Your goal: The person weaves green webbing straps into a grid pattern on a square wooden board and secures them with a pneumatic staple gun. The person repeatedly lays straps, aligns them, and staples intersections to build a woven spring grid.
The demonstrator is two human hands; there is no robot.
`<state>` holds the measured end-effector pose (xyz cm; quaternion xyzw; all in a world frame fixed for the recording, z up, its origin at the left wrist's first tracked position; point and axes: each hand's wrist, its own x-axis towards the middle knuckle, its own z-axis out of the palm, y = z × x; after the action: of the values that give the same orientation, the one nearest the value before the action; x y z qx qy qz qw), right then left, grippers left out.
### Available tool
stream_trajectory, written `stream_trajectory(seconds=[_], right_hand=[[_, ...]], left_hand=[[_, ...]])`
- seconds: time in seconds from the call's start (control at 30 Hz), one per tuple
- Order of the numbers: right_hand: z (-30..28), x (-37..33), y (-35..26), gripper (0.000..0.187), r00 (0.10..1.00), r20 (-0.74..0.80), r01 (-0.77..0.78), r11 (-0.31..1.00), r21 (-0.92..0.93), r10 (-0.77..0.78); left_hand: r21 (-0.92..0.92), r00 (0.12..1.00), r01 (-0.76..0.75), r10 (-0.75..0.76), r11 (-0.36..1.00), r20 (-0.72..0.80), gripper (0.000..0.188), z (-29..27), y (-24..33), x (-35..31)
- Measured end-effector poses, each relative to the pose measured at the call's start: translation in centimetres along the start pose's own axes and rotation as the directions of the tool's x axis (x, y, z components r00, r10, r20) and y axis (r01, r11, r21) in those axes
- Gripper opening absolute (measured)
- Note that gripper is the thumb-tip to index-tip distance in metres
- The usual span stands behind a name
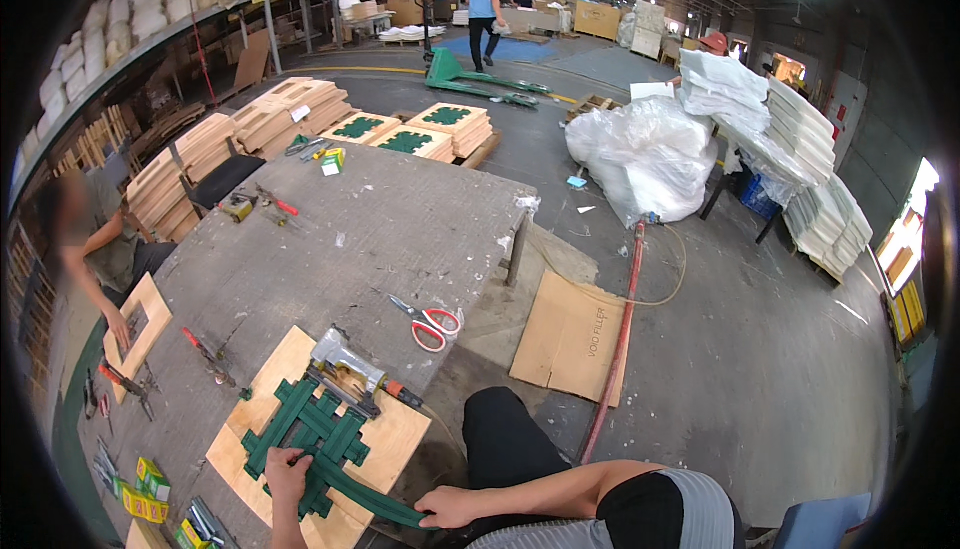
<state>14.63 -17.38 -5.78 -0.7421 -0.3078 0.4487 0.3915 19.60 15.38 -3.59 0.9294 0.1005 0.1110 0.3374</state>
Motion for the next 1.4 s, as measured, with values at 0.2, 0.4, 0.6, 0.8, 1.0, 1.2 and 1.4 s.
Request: stream_trajectory(seconds=[0.2,0.4,0.6,0.8,1.0,1.2,1.4], right_hand=[[-1.5,-0.7,-2.5,0.034,0.973,-0.223,-0.027,0.941,-0.337,-0.052],[-1.4,5.0,-8.0,0.03,0.98,-0.169,0.174,0.874,0.454,-0.108],[-0.3,10.1,-9.7,0.073,0.997,-0.03,-0.01,0.504,0.864,0.073],[-0.3,12.1,-10.0,0.089,0.996,-0.003,-0.018,0.233,0.972,0.092],[-0.8,14.4,-10.7,0.075,0.997,-0.013,0.004,0.12,0.993,0.075],[-0.9,17.3,-10.8,0.008,0.999,-0.041,0.041,-0.074,0.996,0.0],[-1.8,20.9,-10.1,0.028,0.994,0.027,-0.067,-0.406,0.912,-0.103]], left_hand=[[0.089,0.999,0.015,-0.013,0.996,-0.032,0.025,0.6,0.0,-0.3],[0.111,0.997,0.069,-0.063,0.991,-0.053,0.031,1.0,-2.5,0.0],[0.175,0.991,0.126,-0.132,0.976,0.025,0.037,0.6,-0.8,0.9],[0.088,0.968,0.251,-0.253,0.964,0.005,0.038,-0.2,-0.4,-0.1],[-0.012,0.957,0.289,-0.288,0.957,0.037,0.037,-0.5,-0.4,0.2],[-0.38,0.949,0.306,-0.31,0.873,0.051,0.022,-0.8,-1.2,0.8],[-0.335,0.824,0.56,-0.551,0.758,0.132,0.024,-1.8,-0.8,2.4]])
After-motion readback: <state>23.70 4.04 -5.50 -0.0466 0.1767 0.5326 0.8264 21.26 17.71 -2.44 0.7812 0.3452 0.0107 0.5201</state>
